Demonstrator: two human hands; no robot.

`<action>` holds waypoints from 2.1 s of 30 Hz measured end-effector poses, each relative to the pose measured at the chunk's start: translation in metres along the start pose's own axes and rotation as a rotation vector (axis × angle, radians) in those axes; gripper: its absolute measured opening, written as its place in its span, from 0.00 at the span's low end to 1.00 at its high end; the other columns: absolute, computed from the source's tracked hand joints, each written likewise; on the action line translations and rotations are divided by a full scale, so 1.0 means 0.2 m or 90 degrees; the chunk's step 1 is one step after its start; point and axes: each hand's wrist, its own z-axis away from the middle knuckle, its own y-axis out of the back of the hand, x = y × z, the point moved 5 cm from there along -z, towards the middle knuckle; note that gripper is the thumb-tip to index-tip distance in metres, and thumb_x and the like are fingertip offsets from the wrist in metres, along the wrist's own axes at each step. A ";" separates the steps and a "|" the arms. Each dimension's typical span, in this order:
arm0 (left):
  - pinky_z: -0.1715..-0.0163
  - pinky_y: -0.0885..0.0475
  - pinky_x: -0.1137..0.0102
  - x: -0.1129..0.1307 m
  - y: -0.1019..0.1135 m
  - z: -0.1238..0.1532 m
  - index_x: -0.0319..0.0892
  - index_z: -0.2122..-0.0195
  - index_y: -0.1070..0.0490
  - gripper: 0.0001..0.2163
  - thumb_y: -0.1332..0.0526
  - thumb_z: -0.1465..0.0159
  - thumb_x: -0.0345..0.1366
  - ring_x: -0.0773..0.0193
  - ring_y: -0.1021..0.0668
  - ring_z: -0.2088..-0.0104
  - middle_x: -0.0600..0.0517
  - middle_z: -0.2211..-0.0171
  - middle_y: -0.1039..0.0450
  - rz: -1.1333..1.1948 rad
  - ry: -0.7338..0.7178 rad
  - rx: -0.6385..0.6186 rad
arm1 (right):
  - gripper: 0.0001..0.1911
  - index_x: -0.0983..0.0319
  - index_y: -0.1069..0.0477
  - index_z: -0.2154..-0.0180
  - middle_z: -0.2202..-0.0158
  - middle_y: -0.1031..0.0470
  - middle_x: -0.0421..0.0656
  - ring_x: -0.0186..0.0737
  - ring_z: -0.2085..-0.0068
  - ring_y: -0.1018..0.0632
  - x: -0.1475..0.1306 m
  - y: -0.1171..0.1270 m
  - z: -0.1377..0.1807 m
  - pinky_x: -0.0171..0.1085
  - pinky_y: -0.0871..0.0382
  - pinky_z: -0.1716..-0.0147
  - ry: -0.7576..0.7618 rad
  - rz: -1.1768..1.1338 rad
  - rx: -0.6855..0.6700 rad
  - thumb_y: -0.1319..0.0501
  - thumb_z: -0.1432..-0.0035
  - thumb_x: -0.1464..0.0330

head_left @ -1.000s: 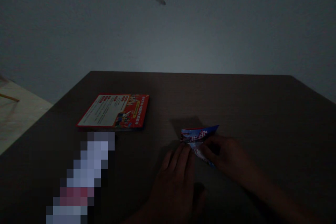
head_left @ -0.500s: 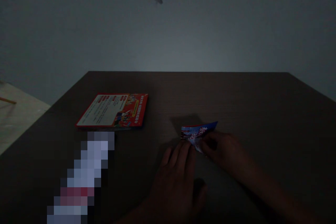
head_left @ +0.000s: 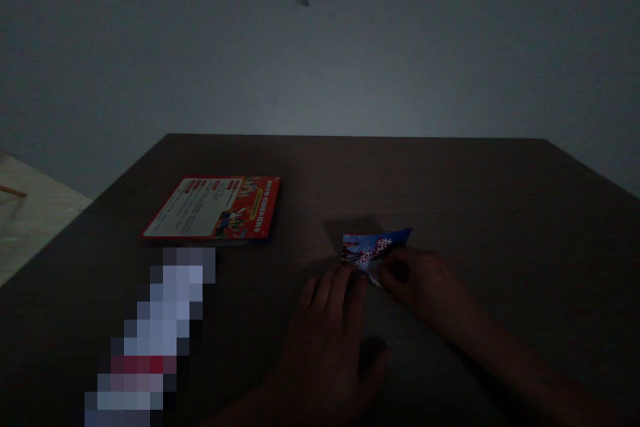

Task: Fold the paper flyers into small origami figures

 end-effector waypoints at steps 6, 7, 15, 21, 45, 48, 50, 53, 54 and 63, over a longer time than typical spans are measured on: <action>0.44 0.44 0.47 -0.02 0.02 0.00 0.42 0.40 0.43 0.31 0.43 0.42 0.52 0.45 0.40 0.41 0.40 0.40 0.44 0.002 0.022 0.003 | 0.08 0.62 0.26 0.73 0.75 0.21 0.43 0.37 0.77 0.23 0.01 0.00 -0.01 0.33 0.39 0.78 -0.018 -0.015 0.000 0.43 0.46 0.68; 0.44 0.44 0.47 -0.03 0.03 0.00 0.43 0.41 0.42 0.31 0.43 0.42 0.53 0.45 0.40 0.41 0.40 0.40 0.44 0.007 0.023 0.004 | 0.08 0.62 0.26 0.73 0.75 0.21 0.43 0.38 0.77 0.23 0.01 0.00 -0.01 0.33 0.38 0.78 -0.020 -0.008 0.003 0.43 0.46 0.68; 0.43 0.47 0.49 -0.03 0.03 -0.01 0.42 0.40 0.43 0.33 0.43 0.43 0.54 0.47 0.40 0.41 0.42 0.40 0.43 0.011 0.028 0.011 | 0.08 0.63 0.26 0.72 0.74 0.22 0.43 0.37 0.76 0.24 -0.02 0.02 0.00 0.34 0.39 0.77 0.001 0.022 0.006 0.43 0.45 0.69; 0.43 0.47 0.50 -0.04 0.02 -0.01 0.38 0.40 0.44 0.35 0.46 0.42 0.56 0.47 0.40 0.41 0.41 0.39 0.43 -0.002 0.025 0.019 | 0.08 0.63 0.27 0.72 0.72 0.23 0.44 0.37 0.74 0.24 -0.02 0.02 0.01 0.34 0.38 0.75 0.020 0.039 0.012 0.43 0.45 0.68; 0.43 0.47 0.51 -0.02 0.04 -0.02 0.38 0.42 0.42 0.32 0.44 0.43 0.53 0.48 0.39 0.43 0.43 0.41 0.40 0.002 0.009 0.041 | 0.09 0.62 0.28 0.74 0.76 0.23 0.44 0.37 0.77 0.26 0.00 0.02 0.01 0.33 0.41 0.78 -0.047 0.044 -0.001 0.44 0.46 0.67; 0.43 0.48 0.50 -0.02 0.04 -0.01 0.39 0.41 0.42 0.32 0.44 0.42 0.54 0.48 0.39 0.42 0.43 0.41 0.41 0.006 0.008 0.040 | 0.09 0.63 0.27 0.74 0.75 0.23 0.44 0.38 0.76 0.25 0.00 0.02 0.01 0.33 0.40 0.77 -0.046 0.043 0.003 0.43 0.46 0.67; 0.43 0.49 0.49 -0.02 0.03 -0.01 0.40 0.42 0.42 0.32 0.44 0.42 0.54 0.48 0.40 0.42 0.43 0.41 0.41 0.005 0.007 0.038 | 0.09 0.63 0.27 0.74 0.75 0.23 0.44 0.38 0.76 0.25 0.00 0.02 0.01 0.33 0.39 0.76 -0.049 0.043 0.004 0.43 0.46 0.67; 0.43 0.49 0.49 -0.02 0.03 -0.01 0.40 0.41 0.42 0.32 0.45 0.42 0.54 0.48 0.39 0.42 0.43 0.41 0.41 0.007 0.006 0.036 | 0.09 0.63 0.27 0.74 0.76 0.23 0.44 0.37 0.76 0.25 0.01 0.03 0.01 0.33 0.40 0.77 -0.054 0.044 0.004 0.43 0.47 0.68; 0.43 0.49 0.49 -0.02 0.03 -0.01 0.40 0.41 0.42 0.32 0.45 0.42 0.55 0.48 0.39 0.42 0.43 0.41 0.41 0.009 0.006 0.037 | 0.09 0.63 0.27 0.74 0.76 0.23 0.44 0.37 0.76 0.25 0.01 0.02 0.01 0.33 0.40 0.77 -0.053 0.044 0.004 0.43 0.47 0.68; 0.45 0.44 0.51 -0.04 0.07 -0.03 0.40 0.44 0.38 0.30 0.41 0.45 0.52 0.47 0.36 0.46 0.42 0.46 0.37 0.005 0.031 0.063 | 0.09 0.63 0.26 0.74 0.75 0.22 0.44 0.37 0.76 0.24 0.01 0.02 0.01 0.33 0.40 0.77 -0.052 0.039 -0.003 0.43 0.47 0.68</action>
